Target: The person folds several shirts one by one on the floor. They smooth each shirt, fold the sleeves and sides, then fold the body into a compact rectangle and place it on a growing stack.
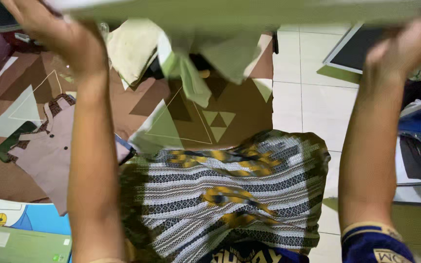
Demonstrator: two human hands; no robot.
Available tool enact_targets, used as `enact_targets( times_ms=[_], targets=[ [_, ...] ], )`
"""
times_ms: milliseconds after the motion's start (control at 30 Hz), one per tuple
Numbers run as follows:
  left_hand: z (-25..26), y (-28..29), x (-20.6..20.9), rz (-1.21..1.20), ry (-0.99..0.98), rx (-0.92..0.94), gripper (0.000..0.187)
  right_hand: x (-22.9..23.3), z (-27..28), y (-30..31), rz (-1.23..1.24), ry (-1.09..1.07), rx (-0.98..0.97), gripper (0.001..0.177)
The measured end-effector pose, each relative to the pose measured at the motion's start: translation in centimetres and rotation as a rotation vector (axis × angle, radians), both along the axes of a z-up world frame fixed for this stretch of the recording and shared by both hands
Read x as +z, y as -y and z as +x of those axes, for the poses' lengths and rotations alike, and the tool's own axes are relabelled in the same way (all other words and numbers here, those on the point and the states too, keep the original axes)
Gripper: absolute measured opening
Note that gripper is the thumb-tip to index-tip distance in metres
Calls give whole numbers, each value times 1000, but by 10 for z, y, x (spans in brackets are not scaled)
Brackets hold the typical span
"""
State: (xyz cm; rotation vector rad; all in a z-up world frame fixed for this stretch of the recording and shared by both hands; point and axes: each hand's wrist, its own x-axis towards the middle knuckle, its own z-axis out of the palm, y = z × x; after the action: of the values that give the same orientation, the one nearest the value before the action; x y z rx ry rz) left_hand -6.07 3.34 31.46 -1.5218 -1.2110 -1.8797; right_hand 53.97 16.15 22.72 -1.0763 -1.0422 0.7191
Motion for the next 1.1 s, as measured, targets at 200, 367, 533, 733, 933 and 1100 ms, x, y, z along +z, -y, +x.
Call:
enact_targets(
  times_ms=[200,367,533,733,933,1100],
  targets=[
    [44,150,-39,-600,-378,109,19,-81,32,143,186,501,-95,11],
    [35,188,-79,-1127,-370,-200,54,-136,28,218,-239,490,216,12],
    [25,221,-114,-1395,-236,-424,42,-145,41,251,-443,509,488,13],
    [31,258,-122,-1598,-292,-557,29,-136,57,275,-450,602,791,16],
    [42,270,-119,-2055,-168,-1239,25,-110,55,290,-953,769,1166,30],
    [53,207,-168,-1972,-483,-1002,41,-117,9,256,-506,406,1363,26]
  ],
)
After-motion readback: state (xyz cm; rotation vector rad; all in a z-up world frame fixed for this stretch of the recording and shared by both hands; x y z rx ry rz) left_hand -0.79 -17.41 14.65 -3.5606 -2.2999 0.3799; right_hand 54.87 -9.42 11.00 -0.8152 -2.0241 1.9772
